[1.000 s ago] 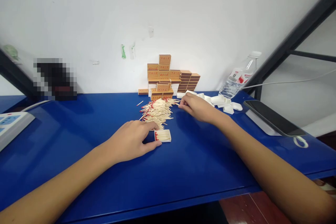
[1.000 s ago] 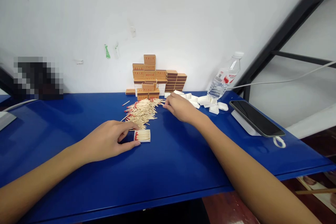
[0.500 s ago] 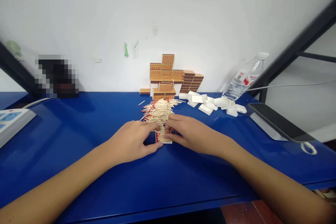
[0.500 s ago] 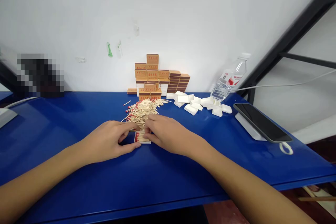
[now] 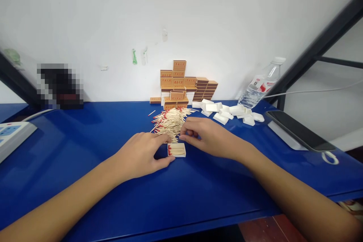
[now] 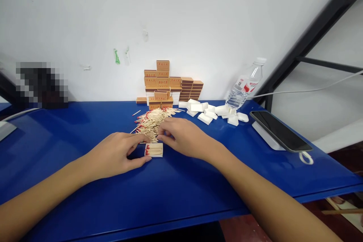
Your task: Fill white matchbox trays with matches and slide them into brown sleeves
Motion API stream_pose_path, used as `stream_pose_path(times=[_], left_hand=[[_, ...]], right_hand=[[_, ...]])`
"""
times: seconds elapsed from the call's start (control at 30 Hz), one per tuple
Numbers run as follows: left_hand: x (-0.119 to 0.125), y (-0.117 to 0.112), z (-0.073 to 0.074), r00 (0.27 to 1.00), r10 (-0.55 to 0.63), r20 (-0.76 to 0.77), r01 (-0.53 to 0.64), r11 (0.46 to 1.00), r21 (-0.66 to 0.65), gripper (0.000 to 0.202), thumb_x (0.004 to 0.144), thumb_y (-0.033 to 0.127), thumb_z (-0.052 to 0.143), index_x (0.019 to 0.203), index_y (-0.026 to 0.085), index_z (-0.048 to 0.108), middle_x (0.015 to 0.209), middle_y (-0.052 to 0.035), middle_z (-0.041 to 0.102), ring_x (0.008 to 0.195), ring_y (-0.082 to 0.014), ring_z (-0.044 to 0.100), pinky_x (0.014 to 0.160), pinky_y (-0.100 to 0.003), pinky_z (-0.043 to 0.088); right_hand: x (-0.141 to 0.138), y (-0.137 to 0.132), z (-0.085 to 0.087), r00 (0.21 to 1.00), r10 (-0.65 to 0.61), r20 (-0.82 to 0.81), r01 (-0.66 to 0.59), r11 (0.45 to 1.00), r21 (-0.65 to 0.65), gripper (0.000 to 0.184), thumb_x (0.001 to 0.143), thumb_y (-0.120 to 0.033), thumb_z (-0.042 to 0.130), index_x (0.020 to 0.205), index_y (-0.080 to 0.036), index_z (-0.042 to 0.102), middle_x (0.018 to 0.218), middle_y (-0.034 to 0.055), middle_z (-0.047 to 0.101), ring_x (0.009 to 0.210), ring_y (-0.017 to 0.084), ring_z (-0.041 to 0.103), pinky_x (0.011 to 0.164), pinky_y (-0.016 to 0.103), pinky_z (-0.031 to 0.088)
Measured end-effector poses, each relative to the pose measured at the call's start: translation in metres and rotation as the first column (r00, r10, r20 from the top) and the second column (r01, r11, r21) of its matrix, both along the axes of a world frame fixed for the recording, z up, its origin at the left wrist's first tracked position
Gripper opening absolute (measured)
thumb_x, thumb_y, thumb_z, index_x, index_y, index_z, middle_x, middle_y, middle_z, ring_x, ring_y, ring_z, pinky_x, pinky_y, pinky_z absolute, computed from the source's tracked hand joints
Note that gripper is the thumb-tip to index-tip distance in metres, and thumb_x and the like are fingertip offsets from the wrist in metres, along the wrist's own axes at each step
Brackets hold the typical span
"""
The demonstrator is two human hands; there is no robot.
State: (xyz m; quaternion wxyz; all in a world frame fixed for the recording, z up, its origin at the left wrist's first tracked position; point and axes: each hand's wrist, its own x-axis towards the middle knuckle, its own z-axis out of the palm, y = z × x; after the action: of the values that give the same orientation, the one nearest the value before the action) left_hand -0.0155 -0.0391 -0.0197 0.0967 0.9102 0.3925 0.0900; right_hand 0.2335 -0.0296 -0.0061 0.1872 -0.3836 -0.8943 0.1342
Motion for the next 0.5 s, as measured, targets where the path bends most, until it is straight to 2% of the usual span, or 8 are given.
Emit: stream_pose_path(times=[0.07,0.17,0.33,0.5], left_hand=[[0.001,0.000,0.000,1.000,0.002,-0.004,-0.002,1.000,0.008,0.039,0.095,0.048,0.063,0.124,0.022,0.068,0.068,0.0013,0.061,0.058,-0.0179,0.057,0.056,-0.030,0.031],[0.001,-0.001,0.001,1.000,-0.022,0.000,0.022,1.000,0.011,0.033,0.095,0.045,0.064,0.118,0.022,0.069,0.068,0.0014,0.062,0.057,-0.0173,0.056,0.055,-0.030,0.031],[0.000,-0.001,-0.001,0.998,-0.051,0.026,0.050,0.998,0.039,0.024,0.095,0.043,0.065,0.102,0.020,0.068,0.068,0.0019,0.061,0.057,-0.0172,0.054,0.055,-0.030,0.030],[0.000,0.000,-0.002,0.998,-0.052,0.028,0.051,0.998,0.040,0.022,0.095,0.042,0.065,0.101,0.021,0.067,0.068,0.0024,0.060,0.057,-0.0173,0.054,0.056,-0.030,0.030]], right_hand=[[0.000,0.003,-0.001,0.999,0.029,-0.044,-0.029,1.000,-0.012,0.010,0.097,-0.020,0.063,0.087,-0.019,0.065,0.077,-0.0016,0.058,0.071,0.013,0.050,0.067,0.028,0.036],[-0.007,-0.001,-0.004,0.991,0.079,-0.105,-0.089,0.991,-0.098,0.008,0.095,-0.024,0.067,0.088,-0.019,0.068,0.074,-0.0030,0.056,0.069,0.012,0.049,0.065,0.027,0.037],[-0.023,-0.011,-0.006,0.992,0.089,-0.091,-0.103,0.981,-0.163,0.004,0.091,-0.017,0.070,0.090,-0.018,0.067,0.084,-0.0004,0.061,0.076,0.013,0.054,0.068,0.026,0.040],[-0.023,-0.011,-0.009,0.993,0.092,-0.079,-0.106,0.976,-0.190,0.005,0.093,-0.016,0.068,0.089,-0.018,0.066,0.088,0.0011,0.062,0.076,0.013,0.055,0.069,0.027,0.042]])
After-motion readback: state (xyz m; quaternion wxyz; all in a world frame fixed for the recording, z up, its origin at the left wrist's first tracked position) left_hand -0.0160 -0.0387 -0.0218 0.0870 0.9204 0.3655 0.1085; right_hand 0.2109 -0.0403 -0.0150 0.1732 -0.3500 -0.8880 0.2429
